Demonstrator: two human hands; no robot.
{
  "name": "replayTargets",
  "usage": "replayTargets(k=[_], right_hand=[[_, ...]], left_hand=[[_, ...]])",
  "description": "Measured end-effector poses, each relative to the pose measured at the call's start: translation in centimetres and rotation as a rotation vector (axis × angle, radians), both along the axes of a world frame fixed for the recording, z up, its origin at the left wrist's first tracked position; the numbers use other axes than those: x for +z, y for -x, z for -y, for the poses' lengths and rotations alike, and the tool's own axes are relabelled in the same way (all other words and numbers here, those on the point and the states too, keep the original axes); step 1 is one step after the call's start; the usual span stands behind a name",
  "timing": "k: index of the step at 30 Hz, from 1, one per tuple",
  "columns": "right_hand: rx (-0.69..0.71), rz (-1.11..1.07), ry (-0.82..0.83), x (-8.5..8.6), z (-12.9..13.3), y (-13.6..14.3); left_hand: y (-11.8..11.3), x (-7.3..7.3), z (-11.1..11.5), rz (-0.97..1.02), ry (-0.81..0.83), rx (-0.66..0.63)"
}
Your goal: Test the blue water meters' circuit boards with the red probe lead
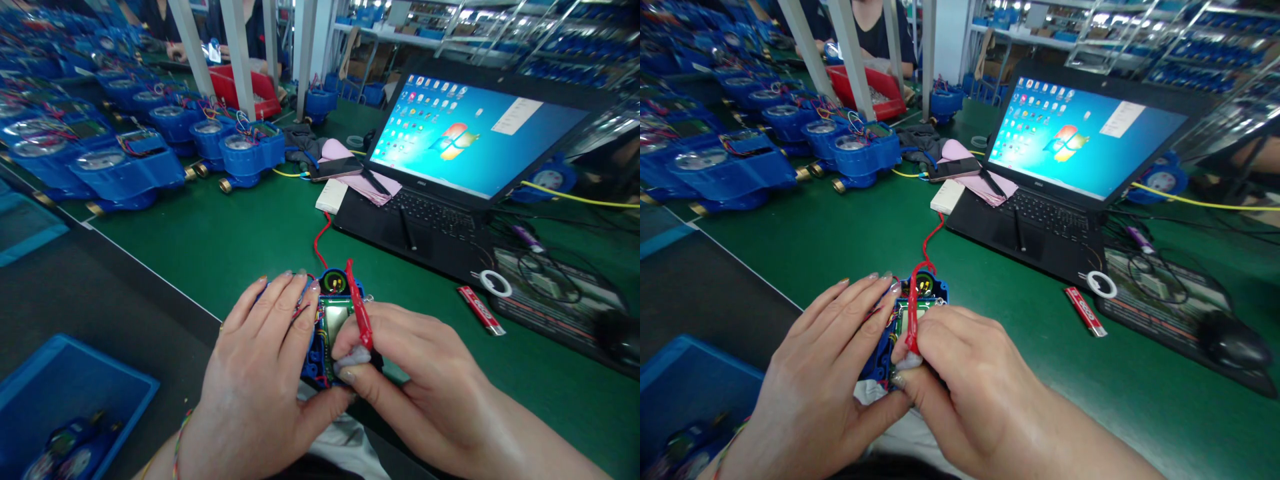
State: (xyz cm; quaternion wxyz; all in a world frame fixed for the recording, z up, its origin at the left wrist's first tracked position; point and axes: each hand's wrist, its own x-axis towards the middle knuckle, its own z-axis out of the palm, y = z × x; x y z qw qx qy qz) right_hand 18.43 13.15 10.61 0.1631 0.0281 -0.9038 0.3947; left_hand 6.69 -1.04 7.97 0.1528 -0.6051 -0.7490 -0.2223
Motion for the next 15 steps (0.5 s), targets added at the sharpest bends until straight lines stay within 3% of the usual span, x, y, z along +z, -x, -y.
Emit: replayTargets(k=[15], right_hand=[[-0.025,-0.021,-0.035,-0.1,0.23,-0.04]], left_hand=[[-0.1,0.08,0.19,0.003,-0.005,-0.001]])
